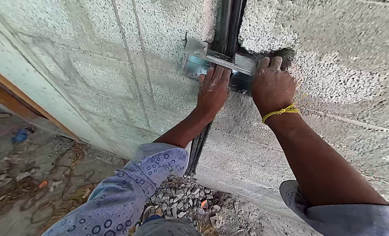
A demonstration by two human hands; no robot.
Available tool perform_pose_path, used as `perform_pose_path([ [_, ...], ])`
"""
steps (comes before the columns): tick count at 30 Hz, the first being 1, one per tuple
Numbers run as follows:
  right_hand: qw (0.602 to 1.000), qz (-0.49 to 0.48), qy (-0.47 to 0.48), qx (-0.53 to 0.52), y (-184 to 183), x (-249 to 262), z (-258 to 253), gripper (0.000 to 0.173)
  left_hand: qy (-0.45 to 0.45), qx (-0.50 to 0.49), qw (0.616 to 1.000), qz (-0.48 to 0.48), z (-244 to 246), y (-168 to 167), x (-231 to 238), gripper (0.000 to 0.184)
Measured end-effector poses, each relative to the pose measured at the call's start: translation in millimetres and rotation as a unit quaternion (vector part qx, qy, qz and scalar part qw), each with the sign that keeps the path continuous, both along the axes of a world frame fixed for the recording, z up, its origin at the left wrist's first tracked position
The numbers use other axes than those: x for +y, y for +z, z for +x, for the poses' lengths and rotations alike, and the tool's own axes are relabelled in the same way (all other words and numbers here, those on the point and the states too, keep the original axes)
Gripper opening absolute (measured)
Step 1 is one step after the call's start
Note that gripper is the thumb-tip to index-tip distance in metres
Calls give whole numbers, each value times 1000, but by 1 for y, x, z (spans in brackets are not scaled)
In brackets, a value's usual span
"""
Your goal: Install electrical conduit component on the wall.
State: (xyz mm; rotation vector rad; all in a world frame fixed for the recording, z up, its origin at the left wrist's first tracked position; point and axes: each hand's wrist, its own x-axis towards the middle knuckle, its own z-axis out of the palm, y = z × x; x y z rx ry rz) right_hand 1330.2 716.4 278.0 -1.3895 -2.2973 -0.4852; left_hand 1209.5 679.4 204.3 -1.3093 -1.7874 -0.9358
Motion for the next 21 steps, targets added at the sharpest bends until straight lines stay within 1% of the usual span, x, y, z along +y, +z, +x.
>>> perform_pose_path([
  [3,999,-26,-8,-17,10,0,-2,30,-11,3,1000,14,-3,-1,2,30],
  [4,1000,-20,-6,-12,9,0,-1,30,-15,2,1000,16,-3,-1,2,29],
  [7,998,45,19,41,-6,3,2,30,-12,0,1000,13,-3,-1,3,34],
  [9,998,38,16,56,-9,6,0,30,-12,-2,1000,17,-3,0,4,35],
  [12,999,4,9,33,3,5,-1,29,-13,3,999,29,-4,0,7,31],
  [15,998,39,20,47,2,7,-2,28,-18,0,999,38,-6,0,8,30],
  [18,997,48,8,56,-7,12,-1,29,-19,3,999,46,-5,-4,12,30],
  [21,998,50,2,29,-6,13,-1,23,-4,8,999,51,-3,-4,13,31],
])
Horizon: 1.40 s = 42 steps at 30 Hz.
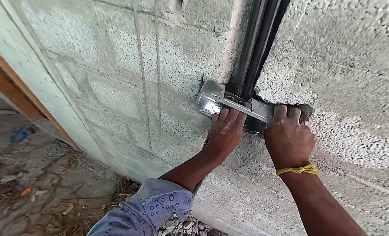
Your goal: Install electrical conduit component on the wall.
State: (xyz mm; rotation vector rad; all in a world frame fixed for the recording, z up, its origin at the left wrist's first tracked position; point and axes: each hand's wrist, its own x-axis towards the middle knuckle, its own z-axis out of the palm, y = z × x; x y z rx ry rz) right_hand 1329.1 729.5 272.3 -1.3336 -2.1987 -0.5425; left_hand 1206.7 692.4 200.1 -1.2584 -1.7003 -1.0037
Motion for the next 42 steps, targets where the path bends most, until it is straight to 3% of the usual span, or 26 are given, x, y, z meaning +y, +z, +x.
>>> perform_pose_path([
  [6,995,8,-4,-96,12,-4,7,22,-26,-3,1000,10,-2,3,-3,29],
  [10,996,64,7,-67,-2,-17,12,27,-25,-11,999,31,2,4,-7,27],
  [15,992,22,-28,-119,16,-24,9,22,-28,-14,999,6,2,7,-8,21],
  [23,992,13,6,-127,12,-15,12,23,-34,-24,999,16,2,9,-7,21],
  [29,986,-12,15,-168,32,-6,8,22,-11,-15,1000,10,-1,6,-5,18],
  [31,992,21,46,-119,16,1,16,24,-11,-11,1000,3,1,3,-7,23],
  [34,993,-3,110,42,-4,9,28,43,-46,-3,999,-24,-5,-2,-22,32],
  [37,978,-21,136,156,-22,9,35,45,-111,-88,990,24,-19,-20,-53,37],
  [39,976,-15,138,169,-26,12,34,44,-99,-189,971,108,-36,-20,-66,31],
  [40,977,-13,136,164,-27,12,32,43,-83,-229,962,124,-46,-15,-69,36],
  [42,982,-1,125,140,-28,13,29,44,-40,-244,966,77,-63,1,-74,44],
])
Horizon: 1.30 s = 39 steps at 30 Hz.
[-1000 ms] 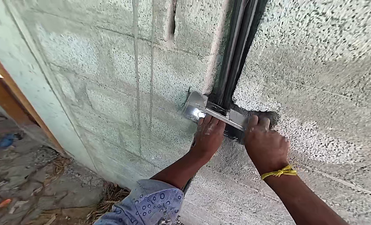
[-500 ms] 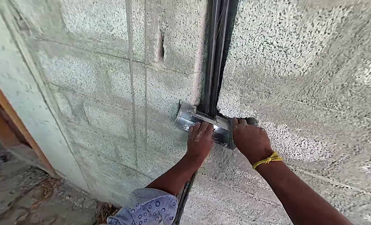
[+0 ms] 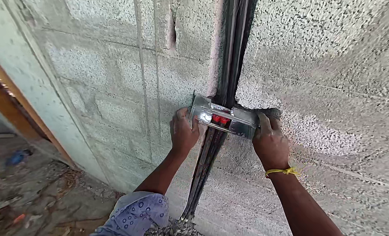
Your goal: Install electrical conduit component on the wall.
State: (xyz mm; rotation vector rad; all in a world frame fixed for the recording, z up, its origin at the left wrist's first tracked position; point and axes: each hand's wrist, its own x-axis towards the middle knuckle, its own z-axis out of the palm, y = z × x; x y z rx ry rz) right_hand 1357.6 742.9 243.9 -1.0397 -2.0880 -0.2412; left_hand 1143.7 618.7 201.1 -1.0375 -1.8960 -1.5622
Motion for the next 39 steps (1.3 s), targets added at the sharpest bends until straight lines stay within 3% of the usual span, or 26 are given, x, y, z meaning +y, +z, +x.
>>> perform_pose_path([
  [3,999,2,-15,-31,6,0,-4,52,37,47,990,-124,-9,28,-3,42],
  [6,997,-9,-41,-69,11,-4,-7,54,43,32,977,-209,-10,39,1,38],
  [13,990,-13,-58,-125,15,-20,-3,50,-5,30,979,-201,-20,34,-2,33],
  [17,989,-15,-63,-132,19,-9,-5,47,-9,-58,984,-170,4,18,-14,40],
  [20,991,7,-55,-119,21,-2,-3,47,-131,-132,970,-155,45,-31,-9,40],
  [22,992,1,-49,-117,23,-3,-1,46,-232,-182,937,-185,57,-55,11,50],
  [23,992,-9,-51,-115,25,-7,-1,46,-242,-193,932,-190,59,-60,20,57],
  [26,997,-14,-53,-58,22,-27,6,49,-242,-231,925,-181,60,-56,39,66],
  [28,999,-10,-23,40,2,-53,5,48,-248,-262,920,-154,57,-54,45,62],
  [30,986,-67,42,146,-27,-73,-10,34,-244,-277,915,-163,55,-48,46,63],
  [31,966,-161,88,181,-40,-78,-21,32,-236,-277,912,-188,56,-43,44,64],
  [33,880,-362,182,249,-60,-75,-43,35,-222,-266,907,-239,56,-37,38,69],
  [34,848,-408,202,271,-66,-72,-49,37,-220,-259,904,-260,54,-34,35,68],
  [35,843,-418,200,274,-70,-69,-54,37,-220,-251,900,-280,50,-30,29,64],
  [37,873,-382,182,243,-76,-68,-59,35,-206,-219,897,-323,44,-13,12,47],
  [39,911,-328,145,202,-83,-71,-66,32,-149,-167,932,-284,40,-1,-10,35],
])
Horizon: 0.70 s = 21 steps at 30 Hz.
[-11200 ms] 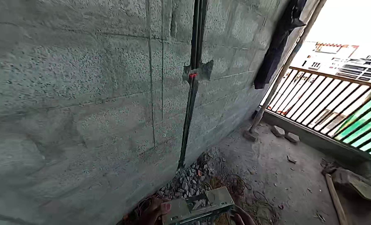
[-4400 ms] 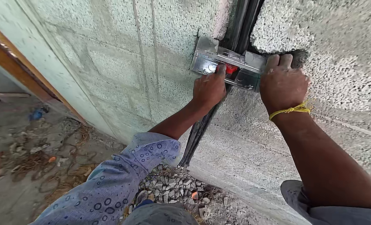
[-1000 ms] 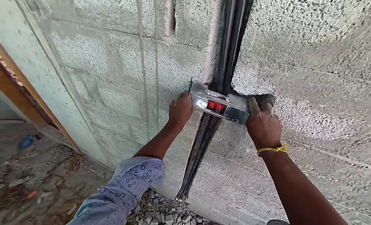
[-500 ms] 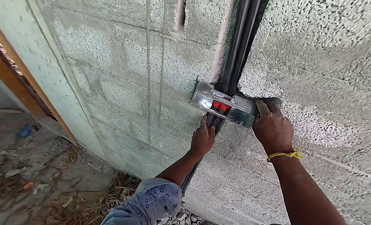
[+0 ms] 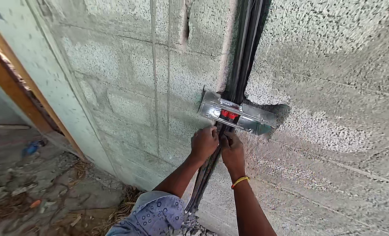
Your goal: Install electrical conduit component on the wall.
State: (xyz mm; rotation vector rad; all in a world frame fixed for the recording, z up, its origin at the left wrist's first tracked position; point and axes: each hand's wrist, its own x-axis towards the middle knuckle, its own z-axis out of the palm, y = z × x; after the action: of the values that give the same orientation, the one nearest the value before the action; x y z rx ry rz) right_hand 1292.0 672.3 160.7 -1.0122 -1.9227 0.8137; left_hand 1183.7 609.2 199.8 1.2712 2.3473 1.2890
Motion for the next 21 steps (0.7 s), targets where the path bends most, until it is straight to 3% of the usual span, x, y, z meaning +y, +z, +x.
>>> perform_pose_path([
  [2,999,8,-34,9,-5,-7,-7,29,93,82,981,152,-12,0,-10,28],
  [4,998,-16,-32,48,-7,-13,-14,32,129,125,952,249,-36,7,-9,35],
  [6,992,-62,-10,110,-13,-13,-27,34,106,132,957,234,-57,19,-7,55],
  [8,989,-83,-4,123,-15,-15,-38,36,88,149,962,211,-71,28,-2,61],
  [11,994,-65,-32,77,-11,-19,-42,37,92,196,948,234,-71,33,-3,52],
  [15,986,-88,-70,120,-19,-12,-44,38,96,237,912,321,-55,7,-8,32],
  [18,974,-116,-77,178,-15,-14,-48,43,94,211,905,357,-58,-6,-2,41],
  [21,954,-161,-67,243,-3,-22,-52,53,76,152,927,334,-70,6,4,53],
])
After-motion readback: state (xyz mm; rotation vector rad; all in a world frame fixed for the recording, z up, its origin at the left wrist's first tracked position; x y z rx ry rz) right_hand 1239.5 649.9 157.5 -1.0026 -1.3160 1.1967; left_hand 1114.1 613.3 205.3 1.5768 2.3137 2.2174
